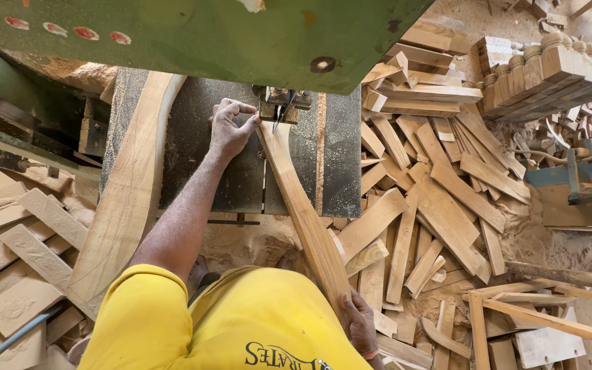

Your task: The person cuts curved wooden workpieces on a bandsaw, guiding each piece along the blade with both hands and turning it to follow the marked line. They reposition the wood repeatedly, trim off sections, and set cut pieces aside among the scrap wood on the floor.

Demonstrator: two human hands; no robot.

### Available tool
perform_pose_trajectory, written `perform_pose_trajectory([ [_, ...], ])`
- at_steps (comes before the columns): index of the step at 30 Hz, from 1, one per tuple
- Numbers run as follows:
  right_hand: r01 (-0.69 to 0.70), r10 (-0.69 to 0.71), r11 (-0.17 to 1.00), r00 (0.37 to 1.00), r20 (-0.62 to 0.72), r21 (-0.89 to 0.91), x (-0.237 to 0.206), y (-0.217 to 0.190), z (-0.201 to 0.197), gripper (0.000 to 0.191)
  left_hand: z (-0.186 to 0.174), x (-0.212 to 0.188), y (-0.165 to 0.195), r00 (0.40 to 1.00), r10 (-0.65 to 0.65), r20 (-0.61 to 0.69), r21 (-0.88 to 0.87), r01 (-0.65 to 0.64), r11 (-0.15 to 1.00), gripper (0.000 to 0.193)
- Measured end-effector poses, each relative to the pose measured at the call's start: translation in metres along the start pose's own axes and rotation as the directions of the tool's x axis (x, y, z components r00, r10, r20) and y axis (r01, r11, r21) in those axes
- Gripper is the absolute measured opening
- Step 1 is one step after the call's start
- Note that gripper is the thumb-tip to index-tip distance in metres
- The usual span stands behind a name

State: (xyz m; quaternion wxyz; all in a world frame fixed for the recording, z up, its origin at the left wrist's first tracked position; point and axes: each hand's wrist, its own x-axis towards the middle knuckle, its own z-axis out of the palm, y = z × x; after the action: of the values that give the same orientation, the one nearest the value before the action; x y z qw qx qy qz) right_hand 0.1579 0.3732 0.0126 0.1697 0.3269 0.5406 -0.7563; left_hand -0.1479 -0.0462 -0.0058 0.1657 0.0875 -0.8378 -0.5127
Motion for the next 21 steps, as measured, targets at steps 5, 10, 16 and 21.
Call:
perform_pose_trajectory([
  [5,0.007,-0.007,1.0,1.0,0.005,0.021,-0.001,0.002,0.004,0.048,0.002,0.005,-0.003,1.0,0.003,-0.008,0.017,-0.003,1.0,0.02],
  [10,0.003,-0.003,1.0,1.0,-0.001,0.011,-0.003,0.001,0.01,0.048,0.003,0.008,-0.005,1.0,-0.011,0.001,0.031,0.011,0.999,0.019],
  [16,0.02,-0.02,1.0,1.0,0.001,-0.014,-0.004,0.006,0.016,0.05,0.003,0.013,-0.004,1.0,0.002,0.013,0.035,-0.003,0.999,0.021],
  [21,0.05,-0.05,0.995,0.999,-0.007,-0.09,-0.007,0.011,0.017,0.051,0.003,0.016,-0.008,0.999,0.023,0.035,0.022,-0.024,0.999,0.022],
])
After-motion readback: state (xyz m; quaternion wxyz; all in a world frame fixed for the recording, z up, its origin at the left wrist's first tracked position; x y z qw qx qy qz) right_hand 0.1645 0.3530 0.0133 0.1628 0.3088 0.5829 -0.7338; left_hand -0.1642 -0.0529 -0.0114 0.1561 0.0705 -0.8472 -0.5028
